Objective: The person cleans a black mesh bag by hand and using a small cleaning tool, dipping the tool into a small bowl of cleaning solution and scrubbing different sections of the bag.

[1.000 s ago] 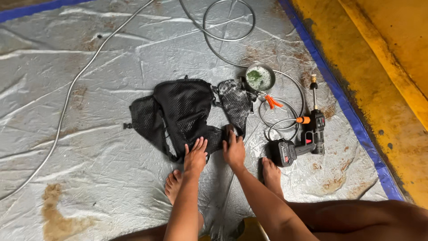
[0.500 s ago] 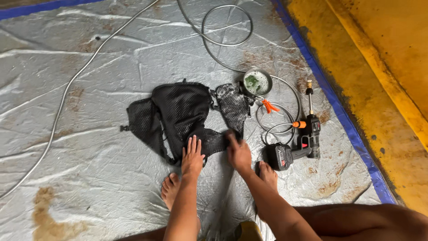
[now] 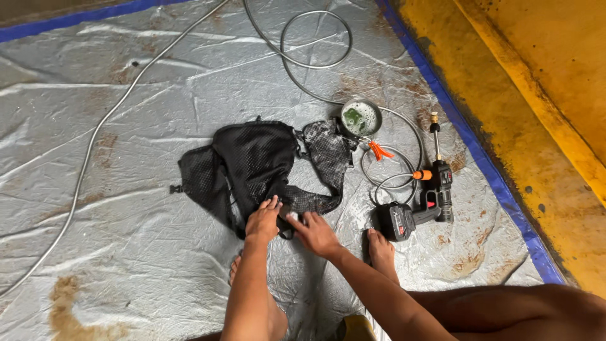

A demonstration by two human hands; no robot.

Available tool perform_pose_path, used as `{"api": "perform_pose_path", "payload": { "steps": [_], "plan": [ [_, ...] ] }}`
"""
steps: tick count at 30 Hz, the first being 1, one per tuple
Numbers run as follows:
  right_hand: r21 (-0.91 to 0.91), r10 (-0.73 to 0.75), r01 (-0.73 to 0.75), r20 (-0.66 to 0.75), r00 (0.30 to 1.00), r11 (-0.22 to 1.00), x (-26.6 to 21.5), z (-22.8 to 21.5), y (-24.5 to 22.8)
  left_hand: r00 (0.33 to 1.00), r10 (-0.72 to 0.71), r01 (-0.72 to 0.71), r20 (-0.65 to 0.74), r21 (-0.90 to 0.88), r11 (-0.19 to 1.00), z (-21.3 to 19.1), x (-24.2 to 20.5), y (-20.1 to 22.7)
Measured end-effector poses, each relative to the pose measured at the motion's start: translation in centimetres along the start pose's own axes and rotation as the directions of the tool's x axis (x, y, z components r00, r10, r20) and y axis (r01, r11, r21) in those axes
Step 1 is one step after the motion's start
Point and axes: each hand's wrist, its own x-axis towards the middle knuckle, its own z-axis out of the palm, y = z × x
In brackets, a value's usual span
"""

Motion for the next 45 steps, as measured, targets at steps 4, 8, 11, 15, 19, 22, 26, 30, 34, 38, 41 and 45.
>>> {"api": "perform_pose_path", "payload": {
  "steps": [4, 8, 11, 15, 19, 22, 26, 30, 34, 38, 41, 45],
  "plan": [
    [-0.016, 0.149, -0.151, -0.065, 0.987, 0.988, -0.9, 1.0, 3.9, 0.998, 0.023, -0.024, -0.06, -0.01, 1.0, -1.4, -2.3, 0.6],
    [0.084, 0.594, -0.588, -0.127, 0.794, 0.804, 0.1, -2.7, 2.3, 0.999, 0.03, -0.031, -0.024, -0.061, 0.998, -3.2, -3.8, 1.0],
    [-0.001, 0.241, -0.241, -0.069, 0.968, 0.97, 0.6, -4.6, 1.4, 0.999, 0.024, -0.026, -0.022, -0.071, 0.997, -3.5, -3.2, 1.0],
    [0.062, 0.611, -0.609, -0.126, 0.781, 0.791, 0.3, -1.5, 4.3, 1.0, 0.019, -0.021, -0.018, -0.101, 0.995, -3.3, -3.8, 1.1],
    [0.095, 0.508, -0.499, -0.169, 0.845, 0.861, -0.3, 0.1, 1.9, 0.999, 0.016, -0.019, -0.029, -0.103, 0.994, -3.1, -3.8, 1.0],
    [0.027, 0.039, -0.04, 0.039, 0.998, 0.999, -0.1, 0.1, 1.0, 1.0, 0.005, -0.006, -0.007, -0.123, 0.992, -3.4, -3.4, 0.9],
    [0.124, 0.472, -0.46, -0.094, 0.877, 0.879, 1.1, -0.9, 1.3, 1.0, 0.005, -0.005, 0.004, -0.148, 0.989, -3.1, -4.1, 1.2],
    [0.037, 0.042, -0.046, 0.1, 0.994, 0.998, 1.4, 1.9, 2.1, 1.0, 0.015, -0.016, -0.012, -0.128, 0.992, -3.8, -4.1, 0.9],
    [-0.099, 0.142, -0.138, 0.039, 0.989, 0.986, 2.3, -0.9, 2.6, 1.0, 0.02, -0.02, 0.003, -0.152, 0.988, -4.0, -5.0, 1.3],
    [0.064, 0.21, -0.207, -0.037, 0.977, 0.976, 3.1, 1.4, 2.9, 1.0, 0.021, -0.02, -0.001, -0.147, 0.989, -4.5, -5.0, 1.4],
    [0.011, 0.179, -0.179, -0.005, 0.984, 0.984, 3.3, 1.9, 6.1, 1.0, 0.02, -0.02, 0.001, -0.15, 0.988, -4.6, -5.0, 1.4],
    [-0.013, 0.191, -0.191, 0.052, 0.98, 0.982, 3.4, 1.1, 9.7, 1.0, 0.024, -0.024, 0.001, -0.175, 0.984, -3.6, -4.7, 1.8]
  ]
}}
